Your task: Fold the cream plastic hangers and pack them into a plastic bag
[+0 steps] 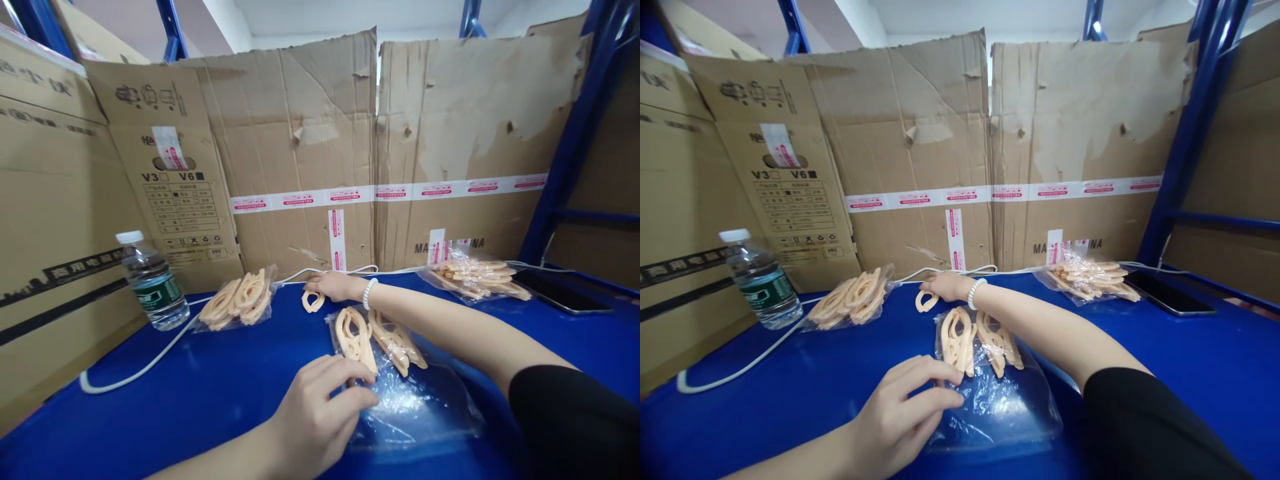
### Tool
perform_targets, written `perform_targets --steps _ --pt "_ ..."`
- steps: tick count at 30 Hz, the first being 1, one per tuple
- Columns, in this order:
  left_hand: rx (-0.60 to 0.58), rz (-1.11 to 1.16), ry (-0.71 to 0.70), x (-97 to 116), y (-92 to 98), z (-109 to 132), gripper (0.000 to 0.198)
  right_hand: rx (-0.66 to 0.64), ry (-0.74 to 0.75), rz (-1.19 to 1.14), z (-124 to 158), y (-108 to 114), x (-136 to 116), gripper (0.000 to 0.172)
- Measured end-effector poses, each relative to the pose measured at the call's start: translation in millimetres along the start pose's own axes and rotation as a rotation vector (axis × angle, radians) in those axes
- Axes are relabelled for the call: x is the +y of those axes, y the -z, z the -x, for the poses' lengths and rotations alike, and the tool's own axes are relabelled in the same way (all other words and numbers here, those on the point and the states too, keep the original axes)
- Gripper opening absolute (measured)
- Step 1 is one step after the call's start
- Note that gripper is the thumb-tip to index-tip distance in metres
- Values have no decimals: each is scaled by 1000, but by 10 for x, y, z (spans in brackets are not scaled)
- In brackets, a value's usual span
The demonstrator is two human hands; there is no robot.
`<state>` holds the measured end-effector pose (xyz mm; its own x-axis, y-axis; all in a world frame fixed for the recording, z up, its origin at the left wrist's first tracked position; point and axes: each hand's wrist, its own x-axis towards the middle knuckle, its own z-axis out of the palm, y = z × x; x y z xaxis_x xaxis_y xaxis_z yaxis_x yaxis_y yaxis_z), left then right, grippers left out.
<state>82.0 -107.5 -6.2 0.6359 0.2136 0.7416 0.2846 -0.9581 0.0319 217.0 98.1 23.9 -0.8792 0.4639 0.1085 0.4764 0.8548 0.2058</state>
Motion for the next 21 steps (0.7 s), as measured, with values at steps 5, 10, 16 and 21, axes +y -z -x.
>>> perform_targets --steps 5,10,16,21 --pt "13 11 -5 -11 6 10 28 -45 -16 -24 170 100 85 29" --pt "30 38 18 -38 -25 23 31 60 -97 -71 718 409 -67 30" --pt "63 107 80 -53 -56 36 36 422 -167 -157 1664 966 -662 34" --pt "53 137 120 -38 -45 17 36 525 -235 -34 2364 1219 -1342 35"
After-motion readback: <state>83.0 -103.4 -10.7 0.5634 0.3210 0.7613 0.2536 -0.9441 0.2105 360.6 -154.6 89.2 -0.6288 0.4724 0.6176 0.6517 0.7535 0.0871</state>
